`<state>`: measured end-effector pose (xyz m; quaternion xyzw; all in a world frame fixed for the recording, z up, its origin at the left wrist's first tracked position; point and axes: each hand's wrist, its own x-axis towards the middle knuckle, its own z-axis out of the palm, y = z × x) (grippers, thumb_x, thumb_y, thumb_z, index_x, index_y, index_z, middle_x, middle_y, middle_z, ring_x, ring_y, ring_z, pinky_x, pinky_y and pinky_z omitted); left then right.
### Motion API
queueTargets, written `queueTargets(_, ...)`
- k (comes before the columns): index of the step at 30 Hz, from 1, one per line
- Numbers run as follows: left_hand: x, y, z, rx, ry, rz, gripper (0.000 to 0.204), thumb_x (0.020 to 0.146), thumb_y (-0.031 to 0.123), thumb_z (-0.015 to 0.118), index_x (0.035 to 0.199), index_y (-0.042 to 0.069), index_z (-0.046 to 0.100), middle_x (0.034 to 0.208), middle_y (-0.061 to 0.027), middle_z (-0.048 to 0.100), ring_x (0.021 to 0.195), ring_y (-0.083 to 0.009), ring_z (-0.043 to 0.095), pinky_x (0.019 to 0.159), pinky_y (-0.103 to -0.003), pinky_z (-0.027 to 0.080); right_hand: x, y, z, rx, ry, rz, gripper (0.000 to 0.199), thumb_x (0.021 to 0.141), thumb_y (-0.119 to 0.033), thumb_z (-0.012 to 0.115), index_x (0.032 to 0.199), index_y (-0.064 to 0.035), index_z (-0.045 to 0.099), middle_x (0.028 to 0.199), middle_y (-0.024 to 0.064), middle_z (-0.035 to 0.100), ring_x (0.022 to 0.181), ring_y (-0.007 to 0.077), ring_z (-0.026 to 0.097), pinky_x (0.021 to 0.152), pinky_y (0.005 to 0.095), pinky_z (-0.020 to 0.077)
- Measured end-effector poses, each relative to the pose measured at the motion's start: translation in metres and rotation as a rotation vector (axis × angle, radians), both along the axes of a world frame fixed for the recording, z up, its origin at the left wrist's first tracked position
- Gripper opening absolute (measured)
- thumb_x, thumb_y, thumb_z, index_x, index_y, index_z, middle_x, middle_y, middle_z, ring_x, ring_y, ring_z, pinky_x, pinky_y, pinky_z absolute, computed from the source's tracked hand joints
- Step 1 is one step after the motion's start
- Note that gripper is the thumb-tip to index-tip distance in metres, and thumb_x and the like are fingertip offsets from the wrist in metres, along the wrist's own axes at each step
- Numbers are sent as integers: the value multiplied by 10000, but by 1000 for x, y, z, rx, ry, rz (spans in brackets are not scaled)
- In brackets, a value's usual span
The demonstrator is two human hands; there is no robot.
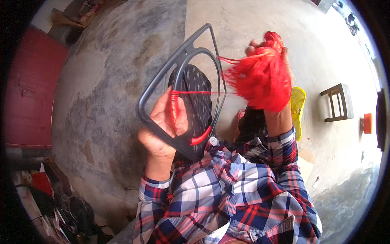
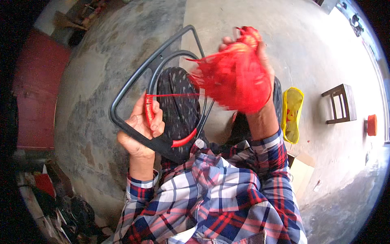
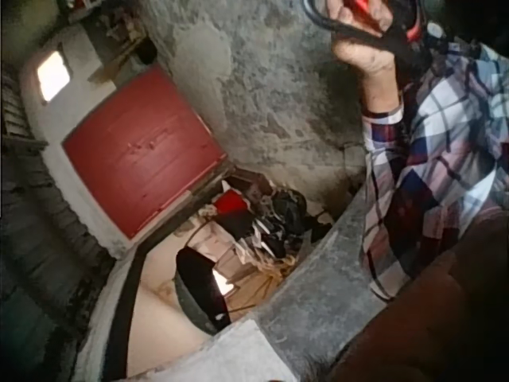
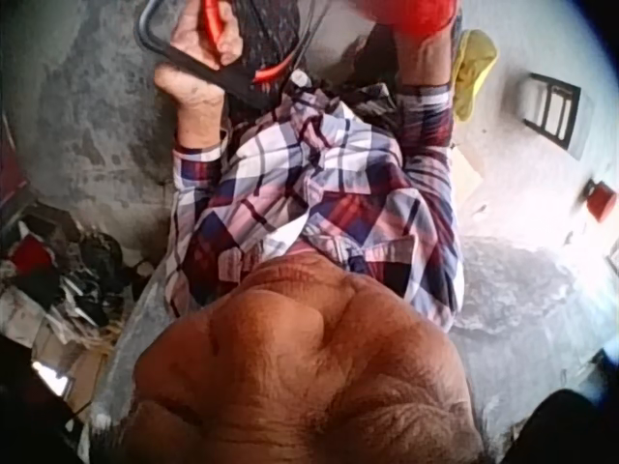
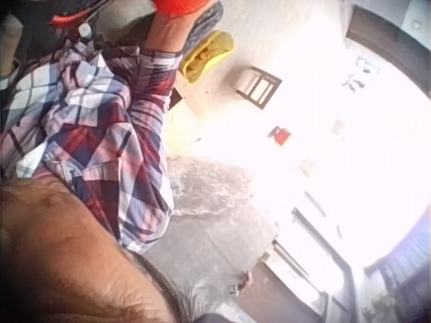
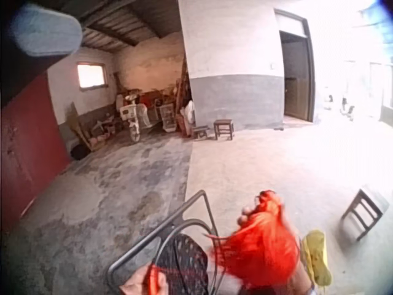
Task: Wrapping red thread or rope around a black plastic square frame.
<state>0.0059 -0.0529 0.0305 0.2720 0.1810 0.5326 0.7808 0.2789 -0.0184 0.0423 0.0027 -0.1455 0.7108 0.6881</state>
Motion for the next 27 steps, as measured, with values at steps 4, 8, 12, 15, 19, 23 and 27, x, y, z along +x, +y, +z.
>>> queueTargets(4,-13,2,-9,12,-64,29,535,872,285,498,1338,25,468,1027,-163,521,660,-175,478,487,-266,377,32,8,-56,212,-68,118,550,970,-527,372,1260,-76,496,1037,124,629,865,301,633,821,499,504)
queueTargets(8,-15,2,-12,-33,-34,65,409,918,275,474,1223,10,536,912,-158,559,577,-168,490,428,-257,368,-2,-16,-91,-264,-465,3,395,946,-334,566,1210,-42,547,1002,62,641,820,194,639,723,330,536)
queueTargets(12,-16,4,-15,-130,21,-197,457,968,388,446,1154,-14,557,881,-160,589,513,-148,471,403,-255,361,-48,-18,-99,-106,-1058,-7,318,881,-173,680,1141,-12,597,970,40,642,871,97,596,745,283,500)
queueTargets(15,1,1,2,0,186,-135,461,981,353,460,1227,-33,512,1064,-202,597,546,-126,487,412,-246,388,-67,-8,-77,-102,-1267,95,292,867,-182,701,1066,-2,586,934,44,640,835,103,600,720,280,498)
queueTargets(19,25,-13,21,102,281,35,426,959,212,525,1342,36,464,1179,-211,572,562,-129,504,416,-245,428,-82,26,-40,-40,-821,72,306,847,-218,725,956,-11,529,885,47,629,802,122,608,712,278,510)
queueTargets(23,35,-18,20,13,7,-194,444,983,327,453,1303,21,484,958,-190,603,554,-167,526,437,-261,423,-78,34,-6,145,-688,216,182,859,-169,690,925,-15,619,1016,76,654,942,172,614,842,287,482)
queueTargets(27,32,-12,3,-22,135,-244,497,968,366,411,1247,-41,475,951,-171,602,615,-205,568,532,-309,472,-84,37,14,772,-755,305,192,856,-203,684,871,-13,700,1092,131,664,1092,206,544,973,352,393)
